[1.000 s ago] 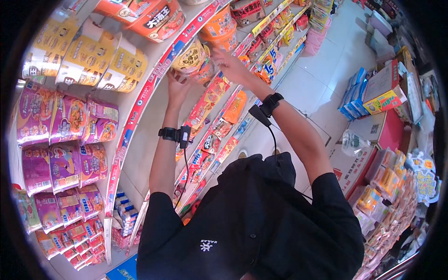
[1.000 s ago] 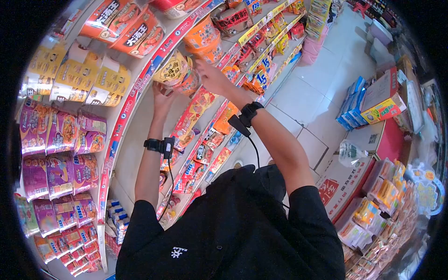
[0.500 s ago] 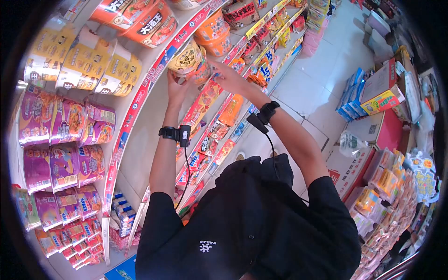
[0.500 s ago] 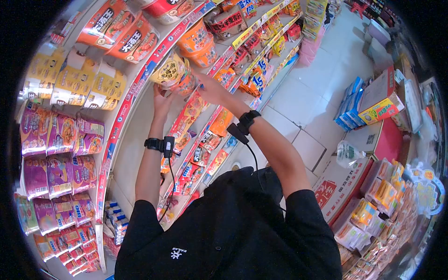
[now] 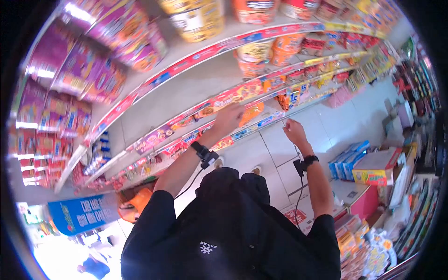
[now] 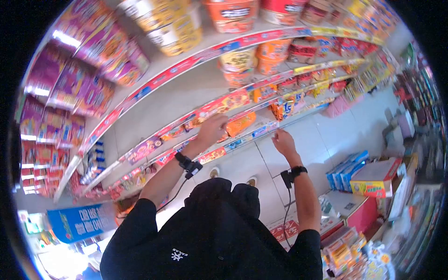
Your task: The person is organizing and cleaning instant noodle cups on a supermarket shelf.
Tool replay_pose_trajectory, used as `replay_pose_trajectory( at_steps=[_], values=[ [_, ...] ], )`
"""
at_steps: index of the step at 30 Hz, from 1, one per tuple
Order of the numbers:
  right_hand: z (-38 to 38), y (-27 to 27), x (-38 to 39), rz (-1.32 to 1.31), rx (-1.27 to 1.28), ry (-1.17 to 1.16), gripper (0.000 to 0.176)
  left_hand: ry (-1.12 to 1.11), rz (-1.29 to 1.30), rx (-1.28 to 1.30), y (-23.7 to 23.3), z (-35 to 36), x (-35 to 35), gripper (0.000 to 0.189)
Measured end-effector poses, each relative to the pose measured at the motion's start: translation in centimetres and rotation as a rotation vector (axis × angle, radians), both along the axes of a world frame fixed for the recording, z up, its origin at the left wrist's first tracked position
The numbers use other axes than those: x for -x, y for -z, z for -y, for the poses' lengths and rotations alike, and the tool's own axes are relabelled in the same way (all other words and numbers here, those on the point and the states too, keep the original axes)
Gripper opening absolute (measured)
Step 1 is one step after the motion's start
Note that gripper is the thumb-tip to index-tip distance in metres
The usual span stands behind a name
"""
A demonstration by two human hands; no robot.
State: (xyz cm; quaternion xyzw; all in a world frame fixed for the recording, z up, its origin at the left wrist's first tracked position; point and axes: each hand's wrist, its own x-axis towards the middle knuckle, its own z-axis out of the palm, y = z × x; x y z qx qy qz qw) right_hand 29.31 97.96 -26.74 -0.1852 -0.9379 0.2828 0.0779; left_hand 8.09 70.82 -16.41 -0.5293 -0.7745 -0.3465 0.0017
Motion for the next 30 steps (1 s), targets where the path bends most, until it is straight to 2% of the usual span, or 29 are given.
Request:
replay_pose_trajectory(
  at_steps=[1, 5, 6, 7, 8, 13, 14, 17, 18, 20, 21, 23, 25, 26, 28, 30],
  values=[
    [1.2, 1.0, -1.7, 0.077, -0.011, -0.01, 0.019, 0.09, 0.029, 0.017, 2.0, 1.8, -1.1, 0.01],
    [7.7, 1.3, -2.9, 0.119, -0.033, -0.014, 0.021, 0.135, 0.104, 0.132, 2.9, 8.6, -0.7, 0.008],
    [8.0, 1.7, -3.4, 0.146, -0.023, 0.008, 0.021, 0.13, 0.102, 0.124, 3.5, 8.7, -0.9, 0.008],
    [12.2, 1.3, -1.9, 0.187, -0.051, 0.041, 0.021, 0.15, 0.106, 0.054, 4.7, 13.3, 0.9, 0.008],
    [12.1, 1.5, -2.2, 0.189, -0.048, 0.043, 0.021, 0.165, 0.102, 0.033, 4.7, 13.3, 0.4, 0.008],
    [22.9, 2.6, 0.4, 0.227, -0.031, 0.055, 0.021, 0.145, 0.207, 0.063, 7.4, 24.1, 2.3, 0.009],
    [22.6, 2.3, 0.7, 0.229, -0.028, 0.055, 0.021, 0.165, 0.196, 0.01, 7.4, 23.1, 2.1, 0.009],
    [36.4, 4.9, 5.7, 0.128, 0.02, -0.129, 0.023, 0.127, 0.266, 0.109, 6.6, 35.8, 2.8, 0.01],
    [38.2, 4.4, 7.2, 0.129, 0.017, -0.13, 0.023, 0.126, 0.267, 0.106, 6.5, 36.8, 3.1, 0.01],
    [44.5, 2.0, 8.7, 0.203, 0.138, -0.132, 0.021, 0.088, 0.309, 0.086, 6.4, 41.8, 2.7, 0.012],
    [47.4, 1.3, 9.5, 0.201, 0.135, -0.141, 0.021, 0.053, 0.249, 0.014, 6.9, 44.2, 2.6, 0.014],
    [54.3, 0.1, 11.3, 0.087, 0.185, -0.257, 0.021, -0.023, 0.272, 0.029, 6.9, 51.0, 2.4, 0.015],
    [57.0, -1.1, 11.9, 0.099, 0.179, -0.258, 0.021, -0.08, 0.31, 0.049, 6.8, 54.6, 2.3, 0.016],
    [60.4, -0.9, 11.7, 0.11, 0.18, -0.282, 0.022, -0.15, 0.28, 0.029, 6.9, 59.0, 1.3, 0.016],
    [61.3, 0.2, 11.7, 0.088, 0.225, -0.301, 0.022, -0.194, 0.26, 0.015, 7.1, 61.5, 1.1, 0.016],
    [65.4, 0.8, 10.2, 0.059, 0.267, -0.32, 0.023, -0.31, 0.224, 0.052, 7.1, 67.0, 0.1, 0.016]
  ],
)
